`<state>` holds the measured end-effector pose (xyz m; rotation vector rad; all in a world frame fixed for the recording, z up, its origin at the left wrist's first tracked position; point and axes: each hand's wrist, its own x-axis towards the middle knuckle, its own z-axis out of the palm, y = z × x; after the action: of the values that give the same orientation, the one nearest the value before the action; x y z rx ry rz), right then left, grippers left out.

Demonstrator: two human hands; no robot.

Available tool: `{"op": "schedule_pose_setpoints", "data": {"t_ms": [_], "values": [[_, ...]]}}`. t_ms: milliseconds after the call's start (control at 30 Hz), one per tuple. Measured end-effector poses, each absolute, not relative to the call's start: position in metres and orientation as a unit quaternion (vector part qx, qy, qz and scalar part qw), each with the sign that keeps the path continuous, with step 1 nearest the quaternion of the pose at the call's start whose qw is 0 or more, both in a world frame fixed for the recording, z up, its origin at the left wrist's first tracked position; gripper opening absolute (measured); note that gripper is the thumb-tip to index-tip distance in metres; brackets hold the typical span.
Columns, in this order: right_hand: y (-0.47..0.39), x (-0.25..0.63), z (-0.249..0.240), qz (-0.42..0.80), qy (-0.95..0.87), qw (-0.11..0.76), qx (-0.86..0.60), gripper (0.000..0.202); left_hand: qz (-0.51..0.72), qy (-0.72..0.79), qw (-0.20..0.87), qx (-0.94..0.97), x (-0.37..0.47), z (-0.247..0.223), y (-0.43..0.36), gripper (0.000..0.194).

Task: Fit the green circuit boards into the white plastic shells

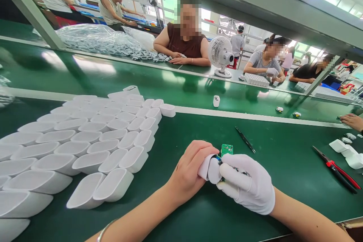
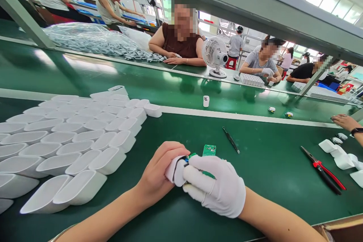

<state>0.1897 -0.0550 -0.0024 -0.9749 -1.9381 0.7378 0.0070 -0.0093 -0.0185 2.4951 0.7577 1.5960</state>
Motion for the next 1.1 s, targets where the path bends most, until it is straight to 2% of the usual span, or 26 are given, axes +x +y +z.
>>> {"op": "schedule_pose_setpoints", "data": {"t_ms": [133, 200, 267, 367, 433, 500, 600, 667, 767, 933, 1100], "values": [[-0.055, 0.184, -0.002, 0.13, -0.823, 0.4, -0.383, 0.035, 0.511, 0.246, 0.061, 0.822, 0.007, -0.019, -0.009, 0.033], [-0.054, 0.182, -0.002, 0.104, -0.827, 0.416, -0.364, 0.037, 0.505, 0.243, 0.081, 0.824, 0.008, -0.019, -0.009, 0.033], [-0.053, 0.18, -0.001, 0.165, -0.805, 0.454, -0.344, 0.045, 0.498, 0.246, 0.109, 0.824, 0.009, -0.02, -0.011, 0.031], [-0.048, 0.179, 0.002, 0.374, -0.699, 0.496, -0.355, 0.064, 0.482, 0.264, 0.152, 0.822, 0.011, -0.023, -0.015, 0.035], [-0.044, 0.178, 0.003, 0.515, -0.631, 0.459, -0.355, 0.067, 0.468, 0.274, 0.174, 0.822, 0.012, -0.025, -0.018, 0.043], [-0.039, 0.178, 0.003, 0.612, -0.602, 0.392, -0.329, 0.059, 0.45, 0.278, 0.193, 0.826, 0.011, -0.028, -0.02, 0.052], [-0.035, 0.176, 0.003, 0.665, -0.591, 0.349, -0.296, 0.043, 0.419, 0.283, 0.219, 0.834, 0.009, -0.03, -0.021, 0.064], [-0.034, 0.175, 0.004, 0.658, -0.584, 0.373, -0.295, 0.036, 0.408, 0.289, 0.262, 0.826, 0.008, -0.03, -0.019, 0.074], [-0.033, 0.174, 0.007, 0.619, -0.581, 0.426, -0.313, 0.03, 0.407, 0.301, 0.392, 0.768, 0.009, -0.027, -0.016, 0.086], [-0.032, 0.173, 0.005, 0.563, -0.564, 0.495, -0.346, 0.03, 0.409, 0.325, 0.59, 0.615, 0.013, -0.015, -0.013, 0.061], [-0.034, 0.17, -0.002, 0.518, -0.537, 0.552, -0.372, 0.03, 0.381, 0.326, 0.642, 0.58, 0.015, -0.006, -0.015, 0.044]]}}
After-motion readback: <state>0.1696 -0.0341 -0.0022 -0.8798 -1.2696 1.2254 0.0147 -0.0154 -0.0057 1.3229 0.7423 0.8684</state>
